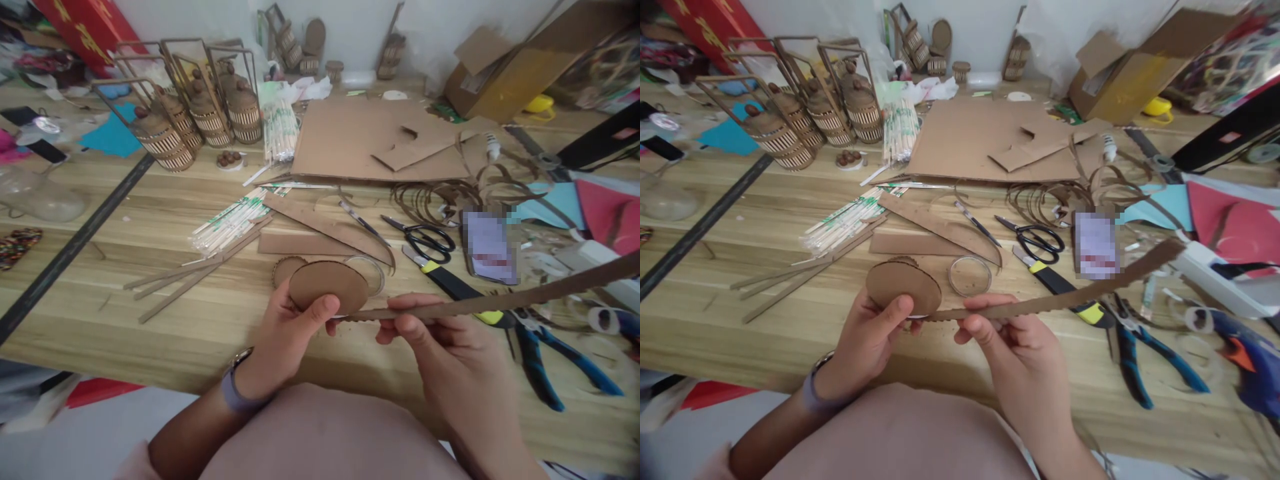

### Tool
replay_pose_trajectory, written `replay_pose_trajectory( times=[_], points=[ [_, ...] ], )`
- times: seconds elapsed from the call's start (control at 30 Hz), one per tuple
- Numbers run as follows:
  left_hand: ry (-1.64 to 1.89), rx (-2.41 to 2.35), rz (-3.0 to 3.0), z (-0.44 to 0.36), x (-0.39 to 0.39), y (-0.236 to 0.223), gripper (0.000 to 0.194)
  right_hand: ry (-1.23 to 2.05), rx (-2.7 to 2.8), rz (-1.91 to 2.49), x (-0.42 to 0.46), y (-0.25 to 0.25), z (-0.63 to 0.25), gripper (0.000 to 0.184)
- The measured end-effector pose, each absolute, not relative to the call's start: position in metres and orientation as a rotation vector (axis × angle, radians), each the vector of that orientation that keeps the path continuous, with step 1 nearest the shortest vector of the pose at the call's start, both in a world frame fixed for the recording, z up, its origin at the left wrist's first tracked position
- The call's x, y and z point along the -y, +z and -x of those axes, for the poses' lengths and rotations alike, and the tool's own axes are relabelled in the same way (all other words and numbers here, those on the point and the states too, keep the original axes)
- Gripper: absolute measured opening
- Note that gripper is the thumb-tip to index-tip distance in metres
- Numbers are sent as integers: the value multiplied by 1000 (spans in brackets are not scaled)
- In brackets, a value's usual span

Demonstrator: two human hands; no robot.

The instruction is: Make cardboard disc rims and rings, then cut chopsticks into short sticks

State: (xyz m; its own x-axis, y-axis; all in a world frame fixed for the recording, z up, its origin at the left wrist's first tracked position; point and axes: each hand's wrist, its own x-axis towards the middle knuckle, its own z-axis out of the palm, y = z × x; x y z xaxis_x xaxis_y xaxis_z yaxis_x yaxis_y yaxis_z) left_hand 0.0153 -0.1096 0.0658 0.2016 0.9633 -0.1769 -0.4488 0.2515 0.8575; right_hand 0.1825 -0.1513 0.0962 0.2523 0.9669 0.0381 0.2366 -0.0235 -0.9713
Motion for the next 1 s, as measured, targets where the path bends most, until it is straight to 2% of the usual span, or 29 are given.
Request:
replay_pose_trajectory(
  times=[0.6,1.0],
  points=[
    [904,-925,-1001,-7,110,78,31,876,1279,1538,152,102,-191,22],
    [760,-899,-1122,-2,106,92,22,929,1399,1531,152,101,-198,26]
  ],
)
